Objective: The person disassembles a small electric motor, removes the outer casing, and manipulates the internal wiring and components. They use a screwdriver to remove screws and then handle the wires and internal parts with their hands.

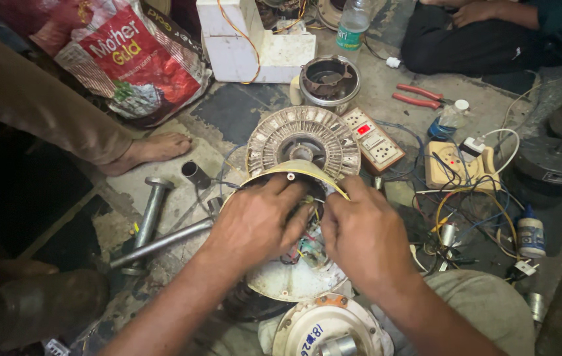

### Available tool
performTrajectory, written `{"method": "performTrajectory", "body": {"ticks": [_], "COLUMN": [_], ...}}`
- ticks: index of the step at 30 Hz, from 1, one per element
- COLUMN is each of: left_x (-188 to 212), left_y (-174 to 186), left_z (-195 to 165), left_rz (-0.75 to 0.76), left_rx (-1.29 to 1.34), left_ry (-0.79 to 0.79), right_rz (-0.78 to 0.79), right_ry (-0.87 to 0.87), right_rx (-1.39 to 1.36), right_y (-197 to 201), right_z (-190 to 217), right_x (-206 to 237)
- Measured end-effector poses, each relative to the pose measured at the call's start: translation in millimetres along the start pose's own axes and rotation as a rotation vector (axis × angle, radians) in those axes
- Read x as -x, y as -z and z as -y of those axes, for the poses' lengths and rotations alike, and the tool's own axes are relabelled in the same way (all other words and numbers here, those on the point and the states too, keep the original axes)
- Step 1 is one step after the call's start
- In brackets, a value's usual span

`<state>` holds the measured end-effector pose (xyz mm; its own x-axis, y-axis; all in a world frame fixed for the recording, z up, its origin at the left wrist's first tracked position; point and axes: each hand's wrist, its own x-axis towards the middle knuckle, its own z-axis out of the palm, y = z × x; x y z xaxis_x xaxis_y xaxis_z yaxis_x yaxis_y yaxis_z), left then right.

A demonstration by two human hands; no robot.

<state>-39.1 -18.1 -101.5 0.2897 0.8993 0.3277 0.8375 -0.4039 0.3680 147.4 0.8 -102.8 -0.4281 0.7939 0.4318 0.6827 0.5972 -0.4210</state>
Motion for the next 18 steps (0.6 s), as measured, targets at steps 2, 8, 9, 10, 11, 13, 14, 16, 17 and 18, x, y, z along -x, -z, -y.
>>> {"method": "performTrajectory", "body": {"ticks": [2,8,9,10,11,13,14,16,17,18], "left_x": [-1,-9,-9,-9,-8,-6,-4,-1,0,0], "left_y": [2,-3,-3,-3,-3,-3,-3,-3,-2,-2], "left_z": [-1,-3,-3,-3,-4,-7,-9,-11,-12,-12], "left_rz": [0.016,0.196,0.215,0.176,0.137,0.070,0.048,0.053,0.071,0.089], "left_rx": [-0.040,-0.138,-0.156,-0.121,-0.085,-0.039,-0.029,-0.026,-0.032,-0.033], "left_ry": [0.017,0.131,0.137,0.111,0.085,0.059,0.066,0.116,0.150,0.185], "right_rz": [0.001,0.038,0.040,0.041,0.032,0.012,0.003,-0.016,-0.036,-0.053], "right_ry": [0.000,-0.002,-0.003,-0.004,0.001,0.010,0.028,0.062,0.087,0.112], "right_rx": [-0.003,0.009,0.010,0.013,0.019,0.038,0.037,0.019,0.021,0.025], "right_y": [0,-5,-6,-7,-8,-8,-7,-7,-6,-5], "right_z": [0,-4,-6,-8,-10,-13,-14,-14,-13,-12], "right_x": [-1,2,1,2,1,0,0,-2,-3,-4]}}
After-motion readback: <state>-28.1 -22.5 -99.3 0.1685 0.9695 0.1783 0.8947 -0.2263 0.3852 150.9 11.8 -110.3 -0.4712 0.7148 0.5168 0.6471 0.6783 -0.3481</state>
